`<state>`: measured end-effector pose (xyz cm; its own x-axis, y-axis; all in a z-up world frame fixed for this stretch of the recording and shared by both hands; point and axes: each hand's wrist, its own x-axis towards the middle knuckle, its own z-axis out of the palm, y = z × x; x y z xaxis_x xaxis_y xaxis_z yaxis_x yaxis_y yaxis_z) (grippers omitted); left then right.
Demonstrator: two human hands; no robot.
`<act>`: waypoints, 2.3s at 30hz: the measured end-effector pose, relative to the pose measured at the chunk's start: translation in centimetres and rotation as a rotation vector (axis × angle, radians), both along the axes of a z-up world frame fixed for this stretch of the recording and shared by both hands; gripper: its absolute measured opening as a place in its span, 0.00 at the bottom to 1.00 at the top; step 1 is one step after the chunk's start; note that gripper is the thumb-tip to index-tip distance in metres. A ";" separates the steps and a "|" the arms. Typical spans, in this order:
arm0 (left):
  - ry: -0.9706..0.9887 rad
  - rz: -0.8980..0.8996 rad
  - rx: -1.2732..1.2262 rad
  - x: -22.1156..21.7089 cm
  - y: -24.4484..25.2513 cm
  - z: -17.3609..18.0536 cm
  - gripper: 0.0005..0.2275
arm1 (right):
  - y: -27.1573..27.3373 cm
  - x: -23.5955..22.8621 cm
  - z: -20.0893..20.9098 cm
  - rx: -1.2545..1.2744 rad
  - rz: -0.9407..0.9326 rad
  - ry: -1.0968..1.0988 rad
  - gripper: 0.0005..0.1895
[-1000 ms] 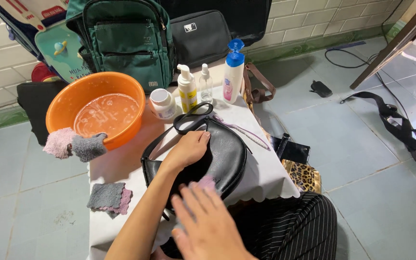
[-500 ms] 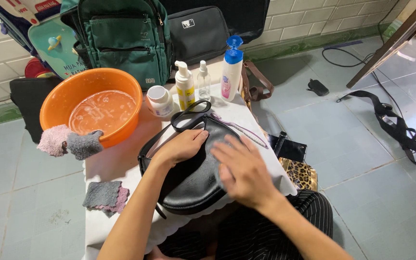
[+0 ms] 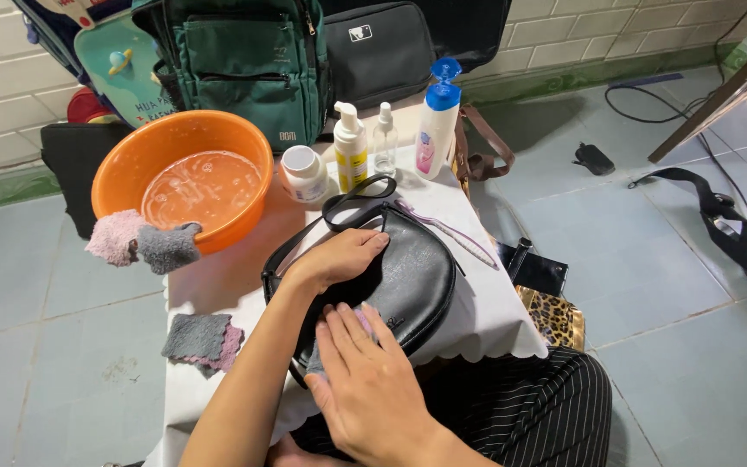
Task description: Clean and condition a leather handbag using various cleaning solutions and a brush.
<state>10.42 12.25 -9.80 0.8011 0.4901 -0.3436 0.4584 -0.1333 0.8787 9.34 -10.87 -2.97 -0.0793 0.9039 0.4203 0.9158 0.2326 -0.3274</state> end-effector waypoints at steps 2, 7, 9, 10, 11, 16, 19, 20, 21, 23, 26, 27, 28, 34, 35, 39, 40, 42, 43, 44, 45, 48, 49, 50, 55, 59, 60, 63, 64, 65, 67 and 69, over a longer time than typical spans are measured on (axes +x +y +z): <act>-0.010 -0.020 -0.030 0.1 0.2 -0.5 0.17 | -0.4 0.8 0.1 0.012 -0.002 0.018 0.29; -0.183 -0.089 -0.106 0.1 1.7 -3.2 0.18 | -0.7 6.3 1.5 -0.092 0.064 -0.258 0.25; -0.172 -0.092 -0.064 0.2 1.4 -2.2 0.18 | 0.3 9.4 1.6 -0.114 0.054 -0.349 0.26; -0.156 -0.104 -0.025 0.2 1.1 -1.7 0.19 | 0.9 11.0 1.7 -0.137 0.035 -0.436 0.27; -0.159 -0.097 -0.023 0.0 1.1 -1.5 0.19 | 1.8 11.9 2.0 -0.134 0.041 -0.439 0.27; -0.143 -0.109 -0.015 0.1 1.0 -1.2 0.19 | 5.6 14.7 2.5 -0.278 -0.137 -0.486 0.28; -0.135 -0.121 0.040 -0.1 1.0 -1.2 0.19 | 7.0 14.1 1.6 -0.336 -0.198 -0.397 0.29; -0.134 -0.116 0.041 0.1 1.2 -2.0 0.19 | 6.5 13.5 1.4 -0.334 -0.193 -0.397 0.29; -0.139 -0.096 -0.003 0.4 1.4 -2.8 0.18 | 6.0 13.0 1.3 -0.300 -0.174 -0.376 0.30; -0.146 -0.072 -0.046 0.9 1.9 -4.2 0.18 | 4.5 11.3 1.2 -0.264 -0.151 -0.359 0.30; -0.277 -0.090 -0.027 1.3 2.7 -5.6 0.18 | 1.5 7.4 1.4 -0.303 0.031 -0.269 0.29; -0.219 -0.104 -0.060 1.2 2.9 -5.5 0.18 | 0.9 5.5 1.5 -0.265 0.042 -0.242 0.29; -0.161 -0.118 -0.094 1.2 3.1 -5.4 0.19 | 0.2 3.7 1.5 -0.228 0.053 -0.215 0.29; 0.209 -0.161 -0.104 0.3 1.5 3.4 0.13 | 3.1 -3.4 2.8 -0.029 0.112 -0.006 0.37; 0.209 -0.161 -0.101 0.6 1.9 3.0 0.13 | 3.4 -3.5 2.6 -0.026 0.111 -0.007 0.37; 0.255 -0.270 -0.070 1.1 2.3 2.4 0.18 | 3.5 -3.4 1.9 -0.031 0.190 -0.134 0.26; 0.250 -0.269 -0.061 1.0 2.2 2.4 0.17 | 3.3 -3.2 1.7 -0.045 0.190 -0.194 0.24; 0.248 -0.268 -0.025 0.5 1.6 3.1 0.18 | 1.6 -2.5 1.2 0.001 0.206 -0.139 0.26; 0.244 -0.264 0.011 0.3 1.2 3.3 0.19 | 0.7 -2.1 1.0 0.047 0.226 -0.087 0.28; 0.242 -0.264 0.007 0.9 1.6 2.2 0.19 | -0.1 -1.6 0.7 0.043 0.226 -0.088 0.28; 0.247 -0.324 0.074 1.4 2.1 1.1 0.20 | -0.8 -1.1 0.4 0.077 0.225 -0.091 0.26; 0.190 -0.431 0.222 2.7 3.4 -2.0 0.21 | -2.5 1.0 -0.2 0.116 0.254 -0.061 0.26; 0.131 -0.483 0.302 3.3 3.6 -3.1 0.20 | -3.2 1.7 -0.4 0.121 0.280 -0.025 0.29; 0.128 -0.484 0.302 3.3 3.5 -3.1 0.20 | -3.7 2.0 -0.6 0.120 0.279 -0.027 0.29; 0.086 -0.426 0.356 3.5 3.7 -3.5 0.21 | -5.7 2.0 -0.9 -0.121 -0.098 1.024 0.23; 0.020 -0.322 0.347 1.1 1.7 0.8 0.22 | -4.5 2.1 0.4 -0.176 -0.319 1.420 0.23; 0.031 -0.188 0.304 0.3 0.8 2.4 0.20 | -4.3 2.0 0.6 -0.093 -0.289 1.569 0.21; -0.125 0.074 0.427 -2.3 -1.6 5.6 0.17 | -3.8 1.7 1.2 0.014 -0.271 1.697 0.19; -0.289 0.201 0.595 -3.2 -2.4 6.3 0.15 | -3.7 1.6 1.4 0.040 -0.286 1.682 0.18; -0.286 0.208 0.594 -5.3 -4.1 8.4 0.15 | -3.6 1.5 1.3 0.032 -0.282 1.683 0.18; -0.454 0.265 0.535 -9.1 -7.4 12.6 0.14 | -3.4 1.5 1.1 0.109 -0.268 1.618 0.19; -0.492 0.226 0.384 -12.3 -10.7 13.9 0.14 | -3.2 1.5 1.0 0.059 -0.234 1.658 0.20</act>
<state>-1.85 1.60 4.14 0.6833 0.6790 0.2684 0.0696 -0.4265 0.9018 10.86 -14.06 -1.93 0.5795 0.8126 -0.0625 -0.3734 0.1966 -0.9066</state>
